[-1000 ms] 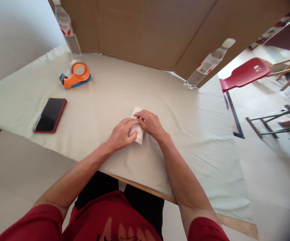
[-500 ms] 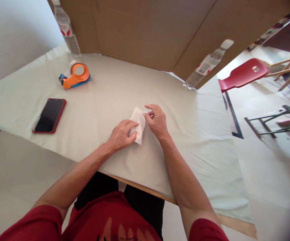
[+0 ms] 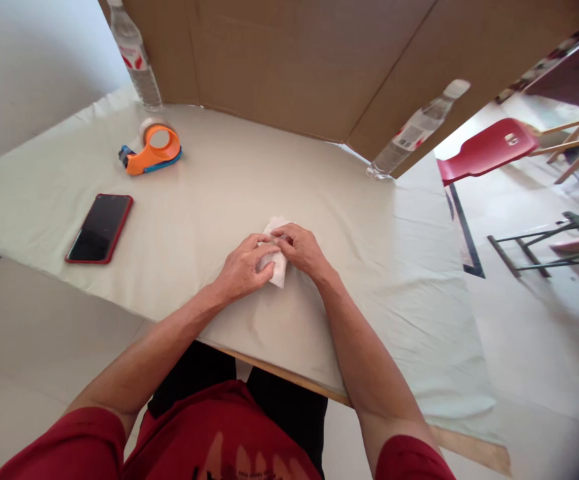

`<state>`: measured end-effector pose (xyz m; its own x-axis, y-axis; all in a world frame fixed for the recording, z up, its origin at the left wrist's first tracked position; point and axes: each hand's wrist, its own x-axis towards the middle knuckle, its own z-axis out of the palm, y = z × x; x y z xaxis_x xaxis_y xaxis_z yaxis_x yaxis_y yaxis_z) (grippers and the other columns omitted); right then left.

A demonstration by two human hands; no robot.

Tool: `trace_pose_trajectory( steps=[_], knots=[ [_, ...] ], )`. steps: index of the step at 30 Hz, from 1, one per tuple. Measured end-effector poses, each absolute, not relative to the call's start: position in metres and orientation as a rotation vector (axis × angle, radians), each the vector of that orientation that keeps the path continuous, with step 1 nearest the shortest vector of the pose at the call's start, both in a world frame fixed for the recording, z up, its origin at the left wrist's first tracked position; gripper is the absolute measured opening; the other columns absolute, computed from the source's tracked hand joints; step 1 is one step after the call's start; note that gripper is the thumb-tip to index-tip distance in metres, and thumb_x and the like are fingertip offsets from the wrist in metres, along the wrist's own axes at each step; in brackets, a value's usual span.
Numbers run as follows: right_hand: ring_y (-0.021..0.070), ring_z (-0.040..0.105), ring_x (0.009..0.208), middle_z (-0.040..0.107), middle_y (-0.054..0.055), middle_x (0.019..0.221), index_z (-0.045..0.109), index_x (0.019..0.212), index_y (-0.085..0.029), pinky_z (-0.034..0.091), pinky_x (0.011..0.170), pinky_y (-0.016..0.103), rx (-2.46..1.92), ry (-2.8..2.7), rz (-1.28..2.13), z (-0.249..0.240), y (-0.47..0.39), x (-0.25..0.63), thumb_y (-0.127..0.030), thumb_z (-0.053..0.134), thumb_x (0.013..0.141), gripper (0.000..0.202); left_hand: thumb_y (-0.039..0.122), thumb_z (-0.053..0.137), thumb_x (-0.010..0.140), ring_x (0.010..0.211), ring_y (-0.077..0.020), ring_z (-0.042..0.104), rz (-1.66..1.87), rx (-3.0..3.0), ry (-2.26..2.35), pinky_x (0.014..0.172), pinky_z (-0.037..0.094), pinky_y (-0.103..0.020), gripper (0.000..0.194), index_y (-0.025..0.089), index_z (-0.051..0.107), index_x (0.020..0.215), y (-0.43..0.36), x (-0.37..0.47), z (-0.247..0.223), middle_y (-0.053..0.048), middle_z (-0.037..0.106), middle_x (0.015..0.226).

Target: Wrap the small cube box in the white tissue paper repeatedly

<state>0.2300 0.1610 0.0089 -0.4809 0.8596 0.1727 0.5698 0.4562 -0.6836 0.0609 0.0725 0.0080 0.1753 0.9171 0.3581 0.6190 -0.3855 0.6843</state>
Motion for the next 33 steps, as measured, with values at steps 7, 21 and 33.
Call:
trace_pose_trajectory(
  steps=[7,21,33],
  knots=[
    [0.0177,0.065,0.083,0.075,0.006,0.1,0.074,0.096,-0.021,0.05,0.079,0.032,-1.21,-2.191,0.791,0.007,0.163,0.233,-0.019,0.055,0.085,0.023,0.014,0.059,0.083,0.108,-0.0229,0.066,1.1,2.233,1.407,0.094,0.056,-0.038,0.032,0.02,0.072,0.112,0.074,0.059,0.008,-0.012,0.064,0.134],
    [0.0176,0.065,0.075,0.075,0.007,0.096,0.073,0.095,-0.019,0.052,0.075,0.033,-1.362,-1.813,0.666,0.004,0.173,0.247,-0.026,0.052,0.084,0.024,0.014,0.056,0.086,0.106,-0.0225,0.067,1.097,2.242,1.385,0.092,0.056,-0.036,0.031,0.019,0.072,0.113,0.074,0.059,0.007,-0.01,0.072,0.118],
    [0.0198,0.066,0.079,0.075,0.007,0.099,0.073,0.096,-0.021,0.053,0.083,0.038,-1.462,-1.994,0.641,0.0,0.171,0.249,-0.026,0.055,0.081,0.024,0.018,0.057,0.087,0.079,-0.0133,0.063,1.085,2.187,1.44,0.073,0.056,-0.027,0.028,0.019,0.074,0.109,0.071,0.06,0.009,-0.01,0.066,0.121]
  ],
)
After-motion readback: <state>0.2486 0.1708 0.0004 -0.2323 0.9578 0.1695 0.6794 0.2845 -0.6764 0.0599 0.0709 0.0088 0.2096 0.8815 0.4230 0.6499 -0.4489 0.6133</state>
